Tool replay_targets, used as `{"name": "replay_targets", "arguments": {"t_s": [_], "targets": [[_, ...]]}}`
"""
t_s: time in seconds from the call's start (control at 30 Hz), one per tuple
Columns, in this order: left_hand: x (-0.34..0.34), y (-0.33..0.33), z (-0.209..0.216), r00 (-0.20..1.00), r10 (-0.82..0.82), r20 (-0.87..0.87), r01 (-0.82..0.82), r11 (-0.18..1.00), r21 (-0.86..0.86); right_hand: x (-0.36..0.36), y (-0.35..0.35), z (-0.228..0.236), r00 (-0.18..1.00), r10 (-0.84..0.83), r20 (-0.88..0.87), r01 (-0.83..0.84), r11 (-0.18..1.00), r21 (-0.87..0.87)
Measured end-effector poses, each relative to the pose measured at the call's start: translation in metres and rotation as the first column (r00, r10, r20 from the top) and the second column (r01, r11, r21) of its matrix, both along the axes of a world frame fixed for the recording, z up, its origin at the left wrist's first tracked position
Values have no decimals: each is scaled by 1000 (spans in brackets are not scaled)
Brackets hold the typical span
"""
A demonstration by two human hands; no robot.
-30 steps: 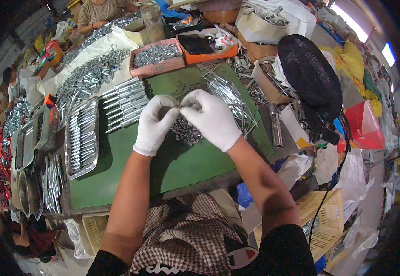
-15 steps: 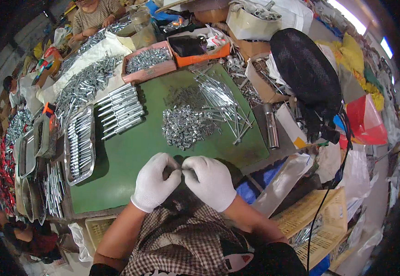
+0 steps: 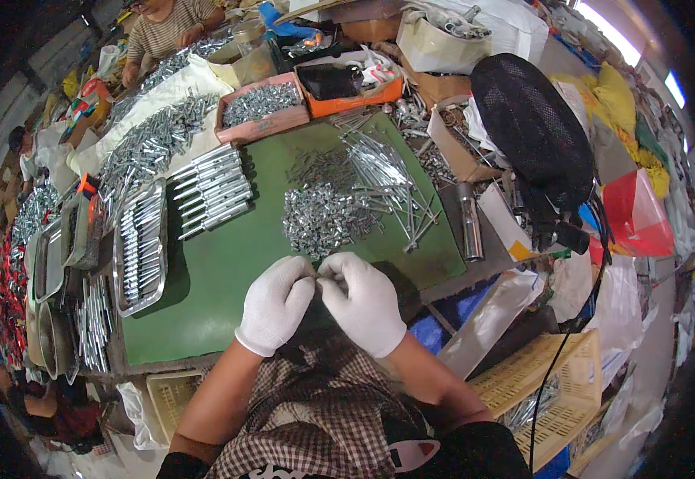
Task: The person sorts metal hardware parts on a table, secures gloves with a rubber band, and assembles metal pins and small components together by hand.
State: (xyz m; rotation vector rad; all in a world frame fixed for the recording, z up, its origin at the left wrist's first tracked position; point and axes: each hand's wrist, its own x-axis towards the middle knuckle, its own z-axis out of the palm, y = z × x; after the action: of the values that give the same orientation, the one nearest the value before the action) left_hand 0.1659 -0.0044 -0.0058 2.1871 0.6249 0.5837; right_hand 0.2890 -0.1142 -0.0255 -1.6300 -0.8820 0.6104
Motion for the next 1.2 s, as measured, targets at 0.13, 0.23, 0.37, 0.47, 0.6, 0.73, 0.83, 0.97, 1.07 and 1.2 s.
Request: {"name": "replay_targets", "arguments": {"t_s": [0.13,0.23,0.37,0.47,0.6,0.73,0.83,0.97,1.07,1.2], "targets": [[-5,0,-3,999,-20,-31,16,992,-122,0,-2,-7,754,-40,656,-60,990,129],[-2,-3,1,1000,-16,26,18,999,-48,-2,-4,0,979,7,-202,6,998,63],[-3,-2,-4,991,-37,131,53,991,-125,4,-8,17,955,66,-290,-61,998,25],[-6,-4,-5,994,40,99,-24,987,-158,3,-6,18,958,39,-283,-37,999,11],[-6,-4,-8,980,95,174,-89,995,-42,5,-7,26,925,10,-380,-25,999,-35],[-6,-3,-9,975,110,191,-118,993,27,7,-6,25,907,75,-415,-90,996,-17],[-6,-5,-8,974,114,197,-122,992,30,5,-3,21,943,73,-323,-81,997,-10],[-13,1,-11,981,86,176,-104,990,98,6,-3,17,927,-5,374,-18,998,60],[-18,8,-13,986,163,42,-167,978,122,18,-6,17,831,-52,554,40,999,33],[-4,13,-16,969,224,-107,-175,922,347,28,-4,11,840,-66,539,84,996,-9]]}}
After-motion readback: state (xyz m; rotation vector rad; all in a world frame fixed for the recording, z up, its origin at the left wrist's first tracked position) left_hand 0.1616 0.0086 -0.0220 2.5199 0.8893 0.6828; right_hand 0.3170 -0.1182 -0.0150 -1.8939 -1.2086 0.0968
